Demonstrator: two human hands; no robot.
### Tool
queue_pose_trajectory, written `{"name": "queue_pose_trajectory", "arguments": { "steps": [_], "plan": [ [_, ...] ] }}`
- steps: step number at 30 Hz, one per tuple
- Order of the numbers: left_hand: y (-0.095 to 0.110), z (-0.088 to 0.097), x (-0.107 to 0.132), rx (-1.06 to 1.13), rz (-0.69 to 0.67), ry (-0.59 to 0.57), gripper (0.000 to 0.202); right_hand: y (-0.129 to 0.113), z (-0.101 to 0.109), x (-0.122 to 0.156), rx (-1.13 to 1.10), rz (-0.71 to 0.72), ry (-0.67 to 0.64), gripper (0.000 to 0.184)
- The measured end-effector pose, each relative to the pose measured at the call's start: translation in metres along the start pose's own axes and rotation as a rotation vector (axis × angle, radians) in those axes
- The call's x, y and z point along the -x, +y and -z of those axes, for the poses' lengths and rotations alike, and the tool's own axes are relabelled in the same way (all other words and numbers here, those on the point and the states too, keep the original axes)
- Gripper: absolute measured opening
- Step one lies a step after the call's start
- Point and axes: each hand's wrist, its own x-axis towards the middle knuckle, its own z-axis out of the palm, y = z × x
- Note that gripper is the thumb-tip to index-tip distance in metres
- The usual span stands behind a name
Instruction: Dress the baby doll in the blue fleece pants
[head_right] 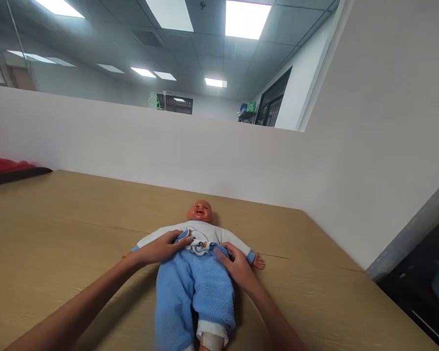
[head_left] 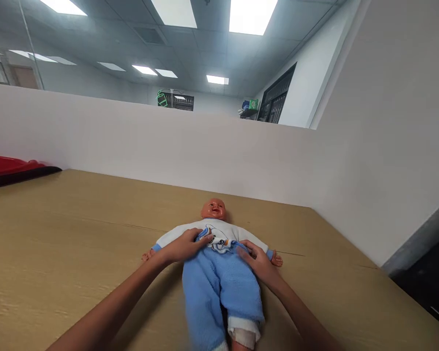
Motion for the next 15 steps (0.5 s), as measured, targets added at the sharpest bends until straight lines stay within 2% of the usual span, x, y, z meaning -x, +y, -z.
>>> {"name": "queue_pose_trajectory", "arguments": {
  "steps": [3, 8, 12, 15],
  "plan": [
    [-0.001, 0.005, 0.003, -0.051, -0.004, -0.054, 0.066, -0.007, 0.003, 0.001, 0.09, 0.059, -0.015, 0.04],
    [-0.007, 0.008, 0.002, -0.044, -0.008, -0.039, 0.061, -0.005, -0.003, -0.017, 0.086, 0.099, 0.016, 0.041],
    [-0.019, 0.001, -0.004, 0.042, 0.058, 0.026, 0.067, -0.003, -0.018, -0.033, -0.023, 0.031, -0.006, 0.056],
    [-0.028, -0.002, -0.006, 0.197, 0.121, -0.049, 0.073, -0.004, -0.021, -0.034, -0.12, -0.06, -0.086, 0.061]
  ]
}}
